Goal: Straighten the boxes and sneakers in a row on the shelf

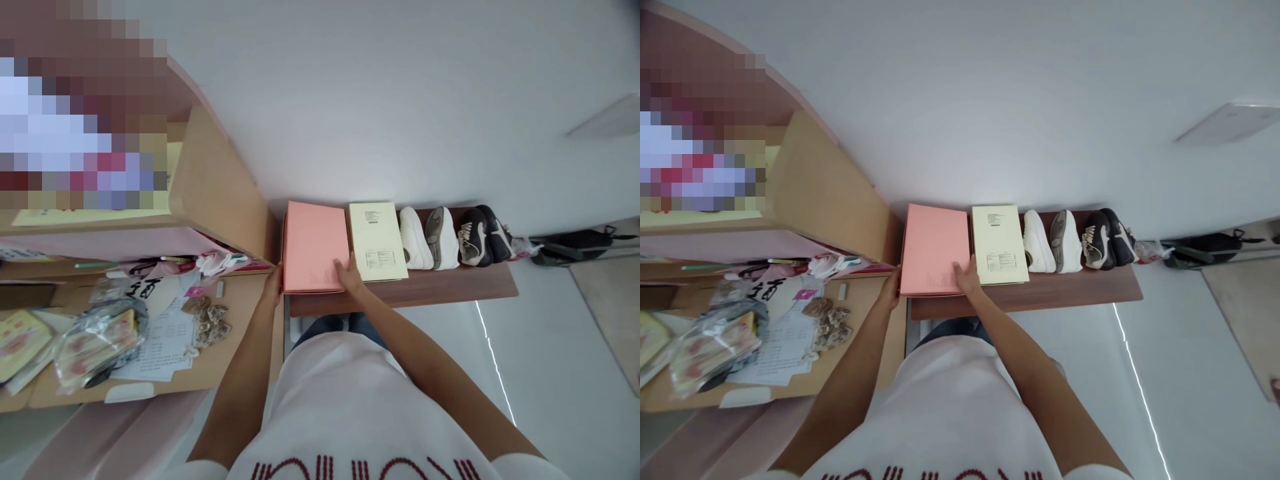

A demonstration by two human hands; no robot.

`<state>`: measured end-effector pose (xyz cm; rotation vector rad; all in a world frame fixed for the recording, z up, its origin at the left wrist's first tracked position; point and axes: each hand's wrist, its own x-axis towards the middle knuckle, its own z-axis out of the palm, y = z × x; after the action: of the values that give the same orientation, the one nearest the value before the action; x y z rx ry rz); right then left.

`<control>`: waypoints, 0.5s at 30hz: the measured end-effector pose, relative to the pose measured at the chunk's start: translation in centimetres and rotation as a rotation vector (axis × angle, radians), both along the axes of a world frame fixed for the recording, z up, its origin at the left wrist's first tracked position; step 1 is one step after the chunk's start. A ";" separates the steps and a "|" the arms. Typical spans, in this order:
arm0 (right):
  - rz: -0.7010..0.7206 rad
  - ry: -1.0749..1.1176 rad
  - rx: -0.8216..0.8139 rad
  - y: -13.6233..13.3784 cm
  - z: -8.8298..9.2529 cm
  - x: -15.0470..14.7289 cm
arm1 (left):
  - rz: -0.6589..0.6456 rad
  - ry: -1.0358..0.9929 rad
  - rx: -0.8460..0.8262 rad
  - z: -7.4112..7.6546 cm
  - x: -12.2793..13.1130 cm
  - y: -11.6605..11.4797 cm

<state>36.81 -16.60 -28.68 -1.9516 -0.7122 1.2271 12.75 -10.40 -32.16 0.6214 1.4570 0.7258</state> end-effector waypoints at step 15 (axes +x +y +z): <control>0.130 -0.210 0.123 0.2 3.5 -2.6 | 0.083 -0.032 0.186 5.6 1.7 1.4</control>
<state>34.25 -16.41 -25.19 -1.9746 -1.0116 1.0362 14.49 -8.98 -26.57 0.6911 1.4021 0.9396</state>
